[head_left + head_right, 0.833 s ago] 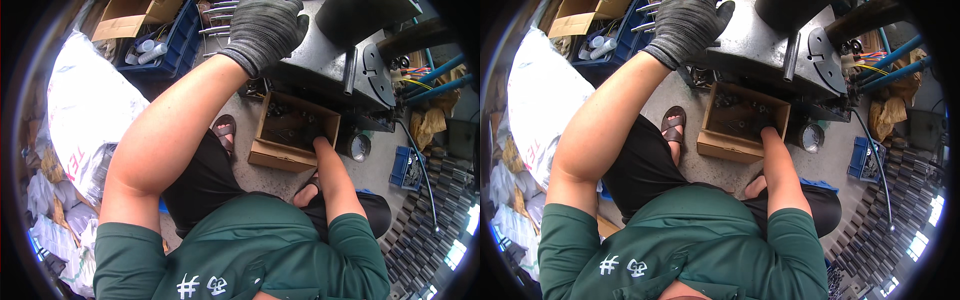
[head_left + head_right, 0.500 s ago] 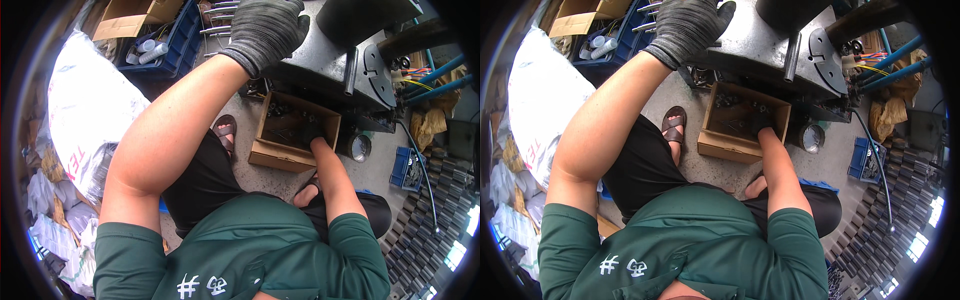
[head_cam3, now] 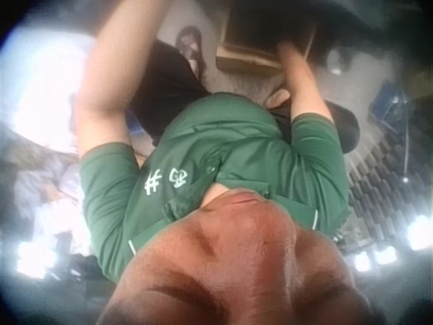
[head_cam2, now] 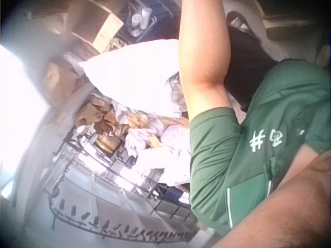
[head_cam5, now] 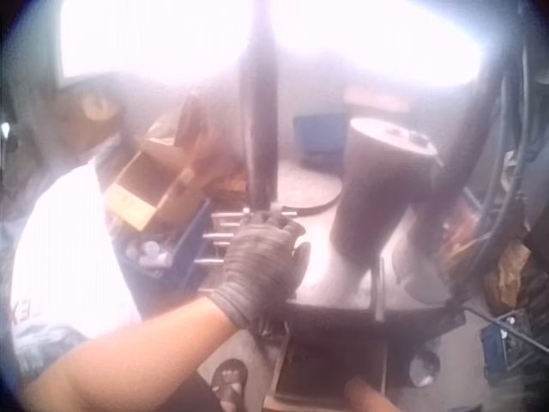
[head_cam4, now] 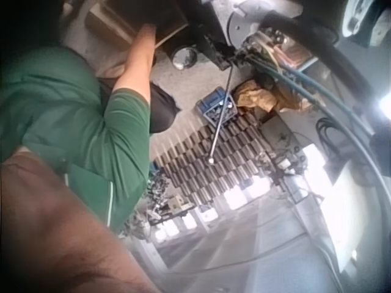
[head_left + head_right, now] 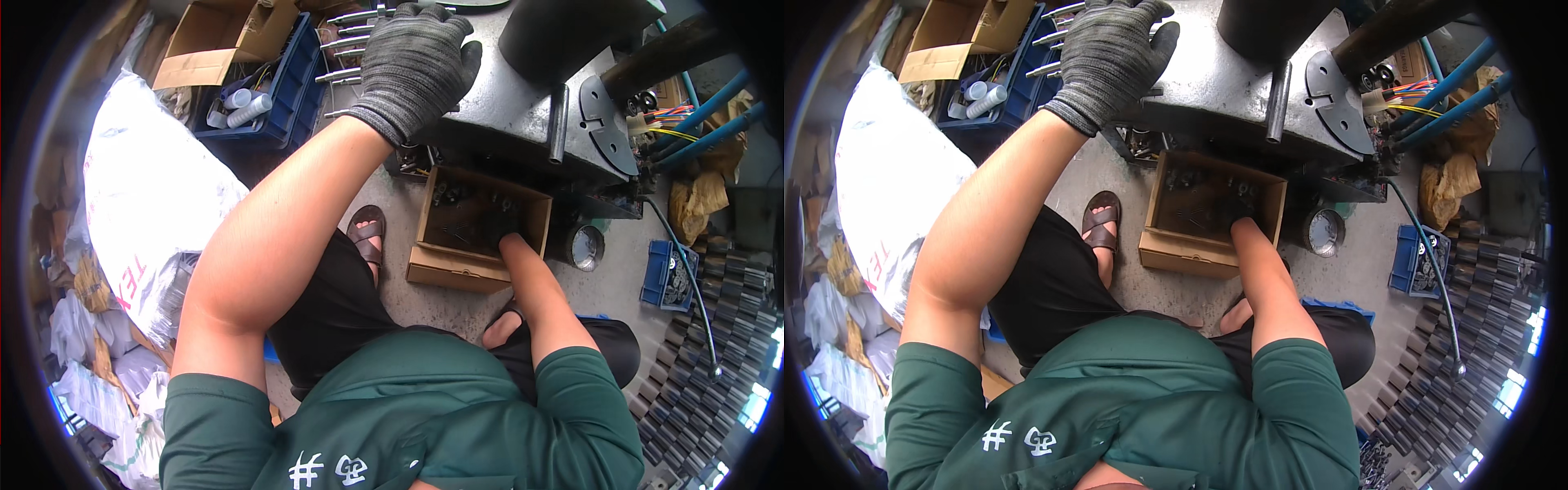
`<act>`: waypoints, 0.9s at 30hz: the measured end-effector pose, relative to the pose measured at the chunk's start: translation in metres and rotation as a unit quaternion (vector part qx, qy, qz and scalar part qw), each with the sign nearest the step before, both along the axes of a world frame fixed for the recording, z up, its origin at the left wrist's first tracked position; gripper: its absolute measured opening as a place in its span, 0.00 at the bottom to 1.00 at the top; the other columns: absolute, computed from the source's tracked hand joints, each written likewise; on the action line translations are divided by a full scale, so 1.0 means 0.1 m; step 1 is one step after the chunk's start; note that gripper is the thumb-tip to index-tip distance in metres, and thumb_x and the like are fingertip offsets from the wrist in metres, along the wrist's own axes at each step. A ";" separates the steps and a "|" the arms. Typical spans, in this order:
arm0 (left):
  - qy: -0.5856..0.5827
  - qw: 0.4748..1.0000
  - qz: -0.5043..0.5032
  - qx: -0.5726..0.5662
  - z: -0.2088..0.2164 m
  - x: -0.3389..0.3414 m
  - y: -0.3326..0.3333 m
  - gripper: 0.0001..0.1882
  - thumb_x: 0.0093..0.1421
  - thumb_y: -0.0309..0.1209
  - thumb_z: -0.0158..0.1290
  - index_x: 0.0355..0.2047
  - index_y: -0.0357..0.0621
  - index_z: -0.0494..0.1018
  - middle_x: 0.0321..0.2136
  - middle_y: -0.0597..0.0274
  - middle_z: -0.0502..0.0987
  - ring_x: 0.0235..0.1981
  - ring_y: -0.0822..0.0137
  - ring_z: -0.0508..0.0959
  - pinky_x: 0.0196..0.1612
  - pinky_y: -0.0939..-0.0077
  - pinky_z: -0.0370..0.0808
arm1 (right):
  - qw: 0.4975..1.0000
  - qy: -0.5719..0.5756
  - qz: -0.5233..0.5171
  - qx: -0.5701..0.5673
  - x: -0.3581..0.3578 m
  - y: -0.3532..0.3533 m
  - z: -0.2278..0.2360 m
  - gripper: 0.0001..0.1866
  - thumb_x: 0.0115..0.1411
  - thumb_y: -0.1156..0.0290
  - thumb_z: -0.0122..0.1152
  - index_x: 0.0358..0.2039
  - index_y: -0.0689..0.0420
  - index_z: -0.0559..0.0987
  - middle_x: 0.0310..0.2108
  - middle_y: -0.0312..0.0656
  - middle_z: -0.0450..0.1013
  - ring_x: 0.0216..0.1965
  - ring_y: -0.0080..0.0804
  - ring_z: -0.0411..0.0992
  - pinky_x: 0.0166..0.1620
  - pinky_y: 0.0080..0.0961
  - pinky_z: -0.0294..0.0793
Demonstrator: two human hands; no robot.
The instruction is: Assembling and pressing metal components using a mechanical press.
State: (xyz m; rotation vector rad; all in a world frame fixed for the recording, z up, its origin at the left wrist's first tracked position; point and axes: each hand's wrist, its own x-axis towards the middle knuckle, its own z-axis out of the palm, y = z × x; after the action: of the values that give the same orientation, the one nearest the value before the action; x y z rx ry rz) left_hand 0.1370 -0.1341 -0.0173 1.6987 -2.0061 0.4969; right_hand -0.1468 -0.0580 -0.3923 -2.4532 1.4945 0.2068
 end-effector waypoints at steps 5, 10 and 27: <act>0.048 0.998 -0.027 -0.044 -0.17 0.08 -0.07 0.16 0.64 0.43 0.55 0.43 0.49 0.83 0.44 0.56 0.82 0.51 0.53 0.78 0.55 0.54 0.75 | 0.998 0.012 0.048 0.037 0.01 0.02 0.23 0.40 0.58 0.45 0.60 0.66 0.55 0.71 0.66 0.61 0.65 0.66 0.57 0.64 0.69 0.52 0.59; 0.055 0.997 -0.025 -0.038 -0.09 0.09 -0.03 0.14 0.62 0.40 0.57 0.42 0.49 0.83 0.42 0.58 0.82 0.49 0.53 0.79 0.56 0.55 0.75 | 0.988 0.054 0.112 0.090 0.07 -0.08 0.65 0.36 0.57 0.48 0.62 0.62 0.56 0.74 0.63 0.61 0.68 0.63 0.57 0.68 0.66 0.51 0.64; 0.110 0.991 -0.075 0.033 0.00 0.21 0.03 0.18 0.61 0.44 0.60 0.47 0.49 0.81 0.46 0.52 0.80 0.54 0.50 0.76 0.57 0.53 0.74 | 0.987 -0.118 0.097 0.047 -0.20 -0.16 3.27 0.13 0.51 0.66 0.69 0.35 0.59 0.82 0.35 0.52 0.77 0.41 0.49 0.78 0.47 0.40 0.79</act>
State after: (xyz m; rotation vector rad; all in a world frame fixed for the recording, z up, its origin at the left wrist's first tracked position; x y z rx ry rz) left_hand 0.1579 -0.1315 -0.0173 1.5511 -1.9869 0.1841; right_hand -0.1663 -0.0743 -0.0648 -2.4464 1.1253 0.0206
